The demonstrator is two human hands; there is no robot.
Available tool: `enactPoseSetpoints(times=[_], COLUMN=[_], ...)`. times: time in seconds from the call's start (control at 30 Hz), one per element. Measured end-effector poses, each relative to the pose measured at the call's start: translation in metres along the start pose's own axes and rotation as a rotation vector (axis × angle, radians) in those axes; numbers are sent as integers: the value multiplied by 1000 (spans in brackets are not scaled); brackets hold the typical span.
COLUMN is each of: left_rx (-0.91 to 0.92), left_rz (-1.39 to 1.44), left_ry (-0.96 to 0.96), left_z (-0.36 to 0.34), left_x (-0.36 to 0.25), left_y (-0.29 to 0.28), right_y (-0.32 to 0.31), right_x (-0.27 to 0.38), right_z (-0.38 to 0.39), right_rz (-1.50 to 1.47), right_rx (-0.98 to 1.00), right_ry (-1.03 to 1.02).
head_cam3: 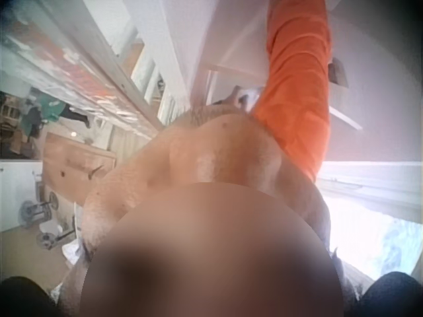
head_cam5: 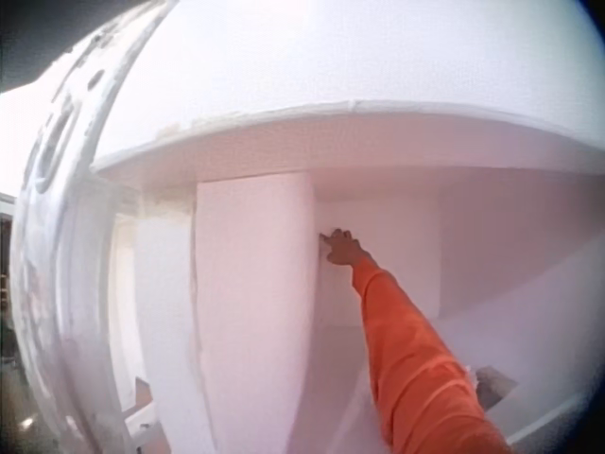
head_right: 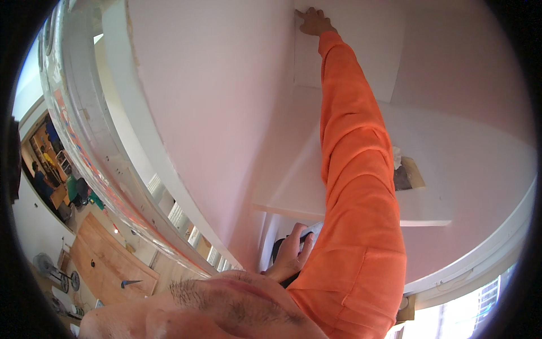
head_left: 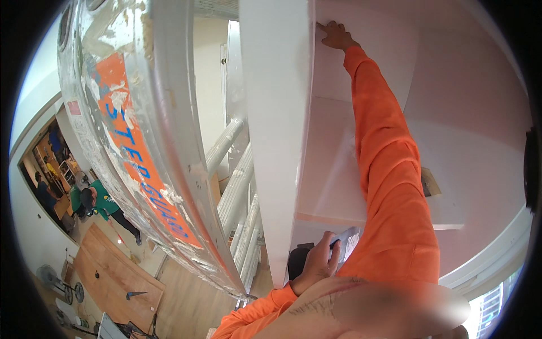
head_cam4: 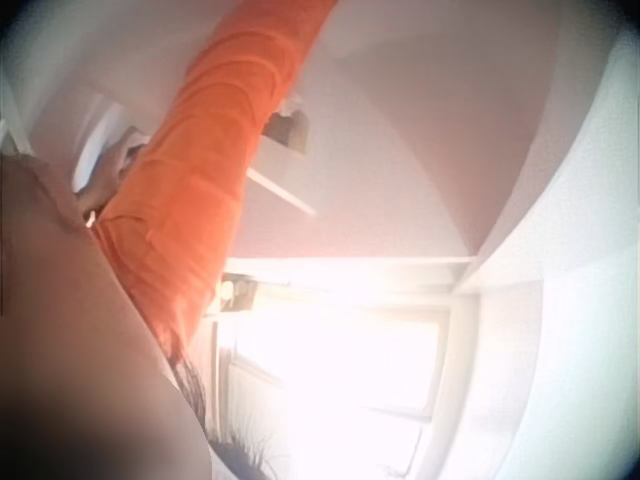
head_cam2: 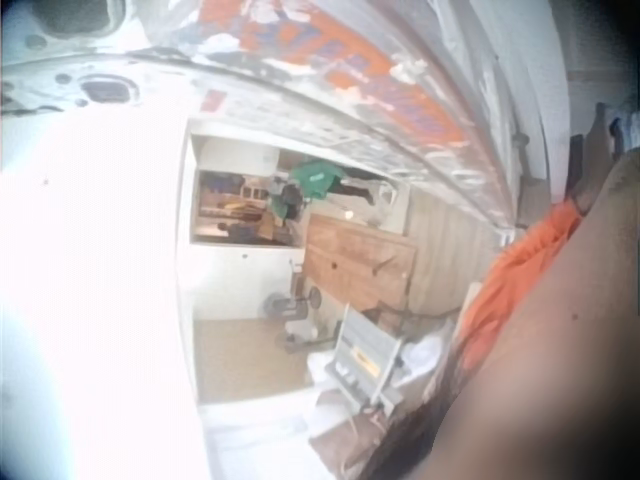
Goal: The person applies joint compound to the interior surfaces of a white cabinet using a putty knife. They repeatedly scoop compound from a bucket and spread it onto the cabinet's inner walls and shelves, smoothing the material with the tool.
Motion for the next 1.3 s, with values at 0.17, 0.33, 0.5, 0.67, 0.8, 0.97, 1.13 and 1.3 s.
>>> enactPoseSetpoints(times=[0.17, 0.33, 0.5, 0.67, 0.8, 0.97, 1.13, 1.3], left_rx=[12, -62, -50, -79, -89, -87, -64, -89], left_rz=[-41, -53, -81, -129, -136, -136, -133, -124], left_ry=[15, 127, 69, 90, 97, 104, 63, 82], left_z=[2, 1, 3, 4, 5, 5, 4, 6], left_x=[4, 4, 10, 11, 12, 11, 12, 11], left_y=[0, 0, 6, 6, 5, 6, 7, 7], right_y=[1, 12, 21, 25, 29, 27, 27, 42], right_x=[4, 4, 0, -1, -2, 0, 1, 5], right_z=[16, 29, 36, 40, 50, 66, 87, 77], right_rz=[-40, 21, -41, -28, -16, 43, 108, 319], right_rx=[64, 162, 255, 252, 256, 334, 325, 528], right_ry=[0, 8, 60, 32, 35, -28, -90, -241])
Point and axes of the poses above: each hand's wrist, its own z-axis away from the middle knuckle, its own y-axis out of the palm, x = y × z, the point moved 5 cm from there along -z, towards the middle knuckle, and after that the axes turned 5 degrees about y, right-handed, at the moved point
